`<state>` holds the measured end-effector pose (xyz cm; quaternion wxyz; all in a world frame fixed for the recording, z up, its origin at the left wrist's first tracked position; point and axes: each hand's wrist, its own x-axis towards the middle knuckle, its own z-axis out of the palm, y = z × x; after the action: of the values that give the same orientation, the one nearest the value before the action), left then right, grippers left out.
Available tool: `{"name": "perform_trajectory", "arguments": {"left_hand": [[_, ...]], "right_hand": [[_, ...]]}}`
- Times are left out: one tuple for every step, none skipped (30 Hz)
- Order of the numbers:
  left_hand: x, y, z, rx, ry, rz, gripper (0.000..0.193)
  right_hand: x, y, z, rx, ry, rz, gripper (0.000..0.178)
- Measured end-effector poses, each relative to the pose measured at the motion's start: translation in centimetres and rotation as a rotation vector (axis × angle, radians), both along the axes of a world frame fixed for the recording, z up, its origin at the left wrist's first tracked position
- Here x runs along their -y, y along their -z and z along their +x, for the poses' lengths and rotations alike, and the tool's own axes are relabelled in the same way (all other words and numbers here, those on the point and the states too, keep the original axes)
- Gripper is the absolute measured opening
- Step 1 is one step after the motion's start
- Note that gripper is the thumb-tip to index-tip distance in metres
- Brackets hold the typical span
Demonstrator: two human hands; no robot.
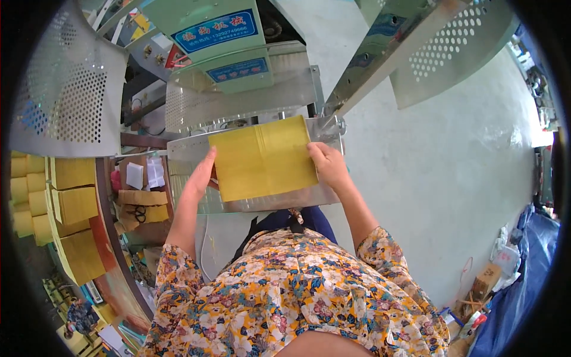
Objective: Placing separator sheets on paper stacks and using a machine to band them.
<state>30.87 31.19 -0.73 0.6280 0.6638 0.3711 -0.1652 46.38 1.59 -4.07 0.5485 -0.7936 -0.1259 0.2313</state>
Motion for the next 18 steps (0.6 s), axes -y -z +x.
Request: {"name": "perform_trajectory", "arguments": {"left_hand": [[0.4,-0.2,0.0,-0.005,0.000,0.014,0.072],[0.5,0.3,-0.3,0.008,-0.066,0.033,0.072],[0.5,0.9,-0.5,0.021,-0.132,0.052,0.073],[0.5,1.5,-0.9,0.021,-0.135,0.055,0.073],[0.5,2.2,-1.4,0.049,-0.155,0.068,0.071],[0.5,2.9,-1.8,0.081,-0.173,0.082,0.069],[0.7,3.8,-2.2,0.085,-0.176,0.083,0.069],[1.1,4.8,-2.3,0.240,-0.192,0.135,0.066],[1.3,5.9,-2.8,0.392,-0.215,0.188,0.062],[1.4,7.2,-3.0,0.398,-0.224,0.188,0.062],[1.5,8.7,-3.6,0.514,-0.328,0.109,0.059],[2.2,9.0,-3.1,0.634,-0.424,0.020,0.056],[3.1,9.1,-3.2,0.642,-0.429,0.009,0.056],[4.9,7.7,-2.2,0.600,-0.532,-0.226,0.057],[6.0,6.8,-1.6,0.553,-0.641,-0.448,0.058],[6.5,6.9,-1.2,0.565,-0.651,-0.447,0.058],[6.7,7.0,-1.3,0.574,-0.677,-0.487,0.058],[6.9,7.1,-1.4,0.582,-0.701,-0.526,0.059]], "right_hand": [[0.5,0.4,0.0,-0.005,0.000,0.014,0.048],[0.6,0.5,0.0,-0.180,0.041,0.058,0.045],[0.7,0.7,0.0,-0.355,0.082,0.102,0.042],[0.7,0.7,-0.1,-0.355,0.078,0.104,0.042],[0.6,0.7,-0.2,-0.308,0.072,0.077,0.040],[0.6,0.5,-0.3,-0.256,0.067,0.052,0.039],[0.6,1.1,-0.5,-0.252,0.064,0.053,0.039],[0.7,2.4,-0.7,-0.158,0.063,0.095,0.039],[0.4,2.7,-1.1,-0.067,0.055,0.137,0.040],[0.1,2.9,-1.4,-0.061,0.046,0.135,0.040],[-0.6,2.6,-2.1,-0.210,0.079,0.321,0.042],[-0.9,2.5,-2.5,-0.353,0.123,0.500,0.046],[-1.2,2.8,-3.3,-0.343,0.121,0.491,0.046],[-1.0,3.5,-3.9,-0.357,0.177,0.570,0.049],[-1.3,3.8,-4.1,-0.377,0.215,0.656,0.051],[-1.8,3.7,-4.0,-0.373,0.201,0.655,0.051],[-2.3,3.3,-4.3,-0.403,0.233,0.712,0.052],[-2.7,2.8,-4.6,-0.432,0.268,0.770,0.053]]}}
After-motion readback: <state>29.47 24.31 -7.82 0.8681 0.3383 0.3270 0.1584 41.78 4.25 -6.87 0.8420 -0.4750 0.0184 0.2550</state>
